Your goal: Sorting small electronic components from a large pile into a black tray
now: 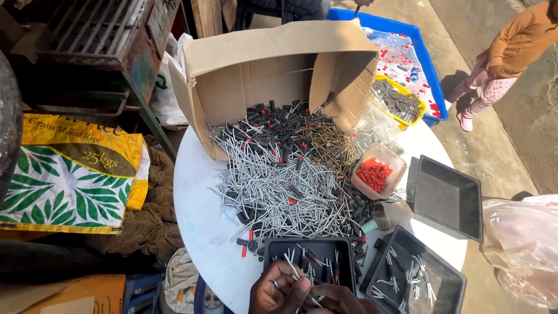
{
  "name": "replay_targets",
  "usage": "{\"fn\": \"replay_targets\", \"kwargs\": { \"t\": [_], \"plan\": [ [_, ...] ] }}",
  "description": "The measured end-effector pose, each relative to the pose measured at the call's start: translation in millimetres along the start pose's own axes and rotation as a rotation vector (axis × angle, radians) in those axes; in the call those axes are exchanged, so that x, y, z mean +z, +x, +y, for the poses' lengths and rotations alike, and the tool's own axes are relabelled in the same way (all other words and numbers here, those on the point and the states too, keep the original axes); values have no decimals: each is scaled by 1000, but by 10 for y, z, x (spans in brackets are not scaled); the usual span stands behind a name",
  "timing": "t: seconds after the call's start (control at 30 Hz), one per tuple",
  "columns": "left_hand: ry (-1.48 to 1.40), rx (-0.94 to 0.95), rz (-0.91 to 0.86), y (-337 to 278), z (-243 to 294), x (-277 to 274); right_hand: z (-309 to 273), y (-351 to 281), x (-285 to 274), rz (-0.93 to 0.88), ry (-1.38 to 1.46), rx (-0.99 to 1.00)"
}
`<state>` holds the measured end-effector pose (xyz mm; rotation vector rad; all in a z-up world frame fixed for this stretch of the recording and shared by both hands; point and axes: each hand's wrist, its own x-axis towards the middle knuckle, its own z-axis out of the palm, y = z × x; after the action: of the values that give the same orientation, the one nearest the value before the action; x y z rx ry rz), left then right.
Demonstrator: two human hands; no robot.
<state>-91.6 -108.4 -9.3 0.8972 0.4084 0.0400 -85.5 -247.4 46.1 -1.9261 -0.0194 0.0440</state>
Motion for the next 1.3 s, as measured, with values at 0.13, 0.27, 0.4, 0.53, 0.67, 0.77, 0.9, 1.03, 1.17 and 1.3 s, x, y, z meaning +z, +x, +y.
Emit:
{"fn": "replay_targets", "kwargs": {
  "t": [0.13,0.27,0.4,0.53,0.67,0.77,0.9,1.03,1.17,1.3],
  "plan": [
    [36,19,-37,-37,30,-19,-94,133,-154,-166,-147,103],
    [225,18,21,-28,127,-145,-209,668,-388,-352,-64,-540],
    [65,166,-40,-81,199,-172,-196,1329,-580,-245,-492,-585],
    [157,51,-45,-1,178,-297,-122,1704,-537,-370,-884,-656],
    [-22,-10,33,79,-49,-306,-132,1807,-475,-469,-1106,-755],
    [80,86,89,42,2,-159,-105,1873,-460,-492,-1116,-796],
    [84,-26,73,-11,134,-124,-62,1900,-452,-483,-1213,-843],
    [67,72,-8,7,118,-153,-74,1914,-502,-495,-1214,-903],
    [-14,16,73,-31,218,-75,-155,1791,-675,-249,-1149,-897],
    [-130,222,29,-25,182,30,-517,933,-710,-88,-720,-505]
  ]
}}
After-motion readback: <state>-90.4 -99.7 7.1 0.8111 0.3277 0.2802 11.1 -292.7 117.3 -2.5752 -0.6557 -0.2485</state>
